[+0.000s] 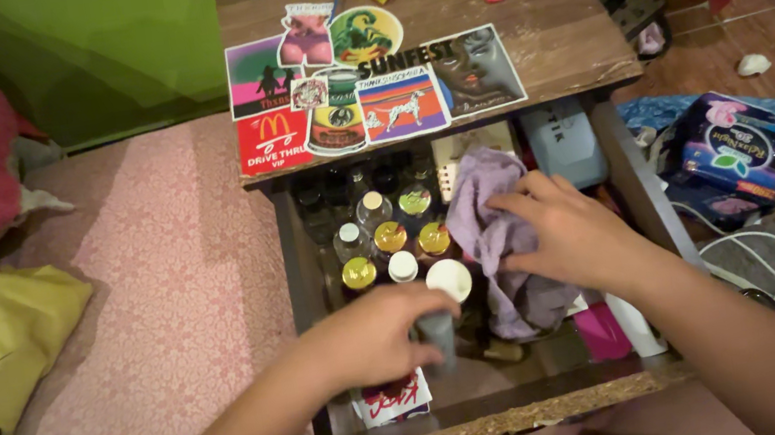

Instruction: The person wipes various cosmetic items with a cloth, including bottles, a compact, and a small speaker, then places them back into a drawer.

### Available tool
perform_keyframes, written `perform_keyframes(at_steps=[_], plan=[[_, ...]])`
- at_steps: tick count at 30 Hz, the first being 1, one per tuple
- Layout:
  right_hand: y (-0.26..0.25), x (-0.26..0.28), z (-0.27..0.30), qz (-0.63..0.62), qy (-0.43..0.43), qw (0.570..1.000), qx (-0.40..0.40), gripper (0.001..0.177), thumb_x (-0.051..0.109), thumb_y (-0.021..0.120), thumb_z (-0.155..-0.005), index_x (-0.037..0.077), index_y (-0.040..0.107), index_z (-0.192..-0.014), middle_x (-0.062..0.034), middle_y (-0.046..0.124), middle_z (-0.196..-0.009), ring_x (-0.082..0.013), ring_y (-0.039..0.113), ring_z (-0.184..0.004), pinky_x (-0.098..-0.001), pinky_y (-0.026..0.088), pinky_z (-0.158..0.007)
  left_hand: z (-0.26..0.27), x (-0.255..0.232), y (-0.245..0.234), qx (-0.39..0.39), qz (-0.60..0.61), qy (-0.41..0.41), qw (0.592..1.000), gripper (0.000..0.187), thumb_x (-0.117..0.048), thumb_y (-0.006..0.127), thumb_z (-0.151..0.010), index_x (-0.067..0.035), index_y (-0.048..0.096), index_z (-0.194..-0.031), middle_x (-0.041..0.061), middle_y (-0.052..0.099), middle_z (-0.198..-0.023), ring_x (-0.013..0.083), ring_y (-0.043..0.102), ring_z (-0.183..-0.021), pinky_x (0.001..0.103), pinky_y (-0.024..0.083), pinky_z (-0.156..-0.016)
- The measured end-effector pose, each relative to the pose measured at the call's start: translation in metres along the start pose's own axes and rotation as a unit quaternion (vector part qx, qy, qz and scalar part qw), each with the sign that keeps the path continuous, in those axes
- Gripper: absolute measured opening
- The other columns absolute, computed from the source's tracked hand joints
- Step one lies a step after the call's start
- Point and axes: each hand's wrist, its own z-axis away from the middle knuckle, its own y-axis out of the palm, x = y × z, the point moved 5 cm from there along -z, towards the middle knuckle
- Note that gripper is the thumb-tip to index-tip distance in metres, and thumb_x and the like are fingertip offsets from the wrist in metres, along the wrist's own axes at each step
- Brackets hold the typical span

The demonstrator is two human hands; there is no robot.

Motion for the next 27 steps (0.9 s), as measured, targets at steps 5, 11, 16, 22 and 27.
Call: perform_keyframes(at_steps=[5, 11, 16, 22, 27], plan=[[0.005, 0.000, 0.000, -0.003, -0.001, 1.000, 0.005, 0.073, 0.026, 0.090, -0.061, 0.014, 0.064, -0.128, -0.0113, 0.059, -0.123, -0.0348, 0.054, -0.120, -0.0428, 0.047, -0.100, 0.012, 0.020, 0.036, 0.092, -0.121, 0.009, 0.988, 0.048, -0.010, 0.079, -0.067, -0.010, 0.068, -0.113, 0.012, 0.069, -0.107, 0.0361, 0.065, -0.106, 0.048, 0.052, -0.084], [0.006, 0.000, 0.001, -0.010, -0.016, 1.000, -0.002, 0.071, 0.024, 0.089, -0.061, 0.013, 0.065, -0.127, -0.0118, 0.060, -0.124, -0.0357, 0.055, -0.119, -0.0434, 0.047, -0.100, 0.014, 0.034, 0.072, 0.083, -0.323, 0.085, 0.939, 0.034, -0.010, 0.075, -0.072, -0.012, 0.070, -0.106, 0.013, 0.066, -0.104, 0.0350, 0.064, -0.099, 0.048, 0.054, -0.077], [0.005, 0.001, 0.000, -0.007, -0.021, 1.000, -0.007, 0.071, 0.025, 0.089, -0.061, 0.013, 0.065, -0.126, -0.0118, 0.059, -0.124, -0.0360, 0.056, -0.118, -0.0430, 0.048, -0.099, 0.015, 0.042, 0.078, 0.091, -0.373, 0.059, 0.921, 0.026, -0.017, 0.076, -0.072, -0.009, 0.071, -0.097, 0.012, 0.066, -0.104, 0.0328, 0.063, -0.104, 0.046, 0.052, -0.082], [-0.010, -0.006, 0.006, -0.149, -0.035, 0.983, -0.101, 0.046, 0.011, 0.079, -0.075, 0.005, 0.066, -0.119, -0.0131, 0.070, -0.117, -0.0305, 0.069, -0.107, -0.0370, 0.054, -0.090, 0.013, 0.003, 0.040, 0.033, -0.305, 0.130, 0.943, 0.024, -0.017, 0.075, -0.071, -0.008, 0.069, -0.092, 0.011, 0.066, -0.098, 0.0328, 0.064, -0.098, 0.046, 0.051, -0.080], [-0.009, -0.019, 0.017, -0.166, 0.084, 0.970, -0.155, 0.022, 0.011, 0.075, -0.086, 0.004, 0.070, -0.107, -0.0094, 0.074, -0.100, -0.0271, 0.069, -0.085, -0.0359, 0.056, -0.075, -0.013, -0.033, -0.025, -0.103, -0.193, 0.238, 0.946, 0.015, -0.019, 0.072, -0.085, -0.006, 0.065, -0.089, 0.012, 0.063, -0.090, 0.0342, 0.065, -0.087, 0.046, 0.052, -0.077]])
